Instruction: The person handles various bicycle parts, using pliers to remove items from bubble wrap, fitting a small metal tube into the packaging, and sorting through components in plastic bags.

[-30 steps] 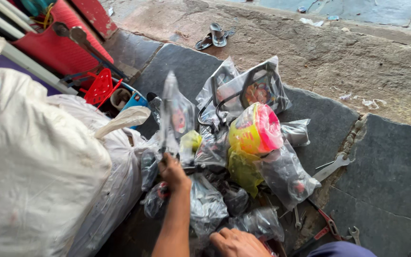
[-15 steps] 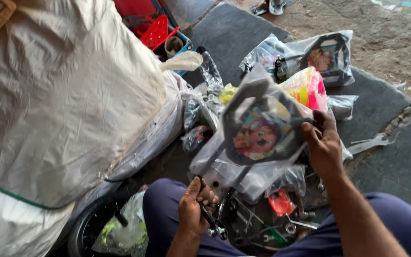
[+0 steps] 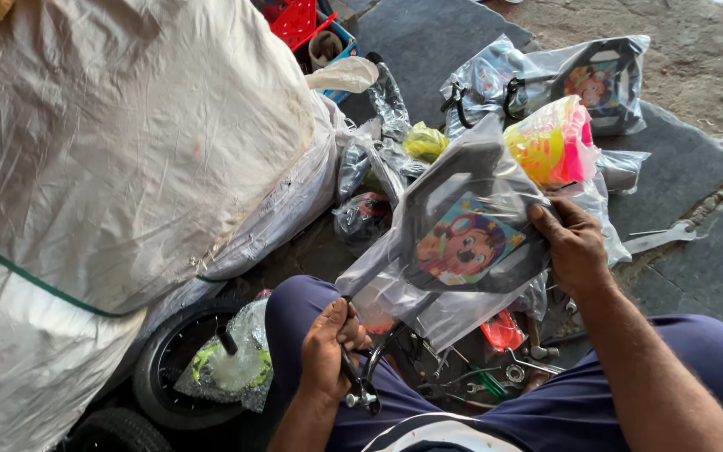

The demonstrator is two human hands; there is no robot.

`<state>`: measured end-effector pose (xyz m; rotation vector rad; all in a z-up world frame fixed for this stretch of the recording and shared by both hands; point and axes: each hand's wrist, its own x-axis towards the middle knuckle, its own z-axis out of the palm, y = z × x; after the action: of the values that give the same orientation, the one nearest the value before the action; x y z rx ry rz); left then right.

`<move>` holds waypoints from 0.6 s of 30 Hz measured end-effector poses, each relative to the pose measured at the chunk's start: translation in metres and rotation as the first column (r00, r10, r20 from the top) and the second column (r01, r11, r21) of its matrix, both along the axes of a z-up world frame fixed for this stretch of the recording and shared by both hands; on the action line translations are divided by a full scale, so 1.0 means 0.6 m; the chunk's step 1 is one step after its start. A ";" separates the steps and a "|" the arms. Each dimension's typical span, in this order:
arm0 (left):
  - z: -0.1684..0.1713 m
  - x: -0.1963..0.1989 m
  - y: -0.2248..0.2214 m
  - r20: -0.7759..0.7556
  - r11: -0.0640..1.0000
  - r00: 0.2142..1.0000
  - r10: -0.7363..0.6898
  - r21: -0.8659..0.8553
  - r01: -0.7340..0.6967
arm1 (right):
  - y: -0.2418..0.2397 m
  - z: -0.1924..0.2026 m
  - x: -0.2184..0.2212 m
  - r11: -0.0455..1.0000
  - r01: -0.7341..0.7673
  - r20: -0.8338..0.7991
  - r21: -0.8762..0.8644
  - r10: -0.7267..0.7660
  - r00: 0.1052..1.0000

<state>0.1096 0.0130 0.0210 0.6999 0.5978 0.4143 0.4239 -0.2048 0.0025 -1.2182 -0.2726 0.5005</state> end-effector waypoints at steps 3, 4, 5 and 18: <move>0.004 0.000 -0.003 -0.029 1.000 0.999 0.016 0.010 -0.016 | -0.002 -0.005 0.006 1.000 -0.017 0.009 -0.003 0.017 1.000; 0.004 -0.002 -0.004 -0.029 0.999 1.000 0.006 0.032 -0.005 | -0.008 -0.009 0.008 1.000 -0.024 0.011 -0.014 0.024 1.000; 0.008 -0.003 0.000 -0.024 0.998 1.000 -0.001 0.057 0.003 | -0.009 -0.012 0.011 1.000 -0.024 0.001 0.019 0.024 1.000; 0.105 -0.046 -0.040 0.106 -0.400 0.981 -0.163 0.902 -0.164 | -0.086 -0.042 0.055 0.981 -0.143 -0.268 0.132 0.175 0.947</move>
<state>0.0819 -0.0111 0.0838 2.4726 -0.2685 1.0502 0.4568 -0.2562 -0.0229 -1.0073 -0.1559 0.7802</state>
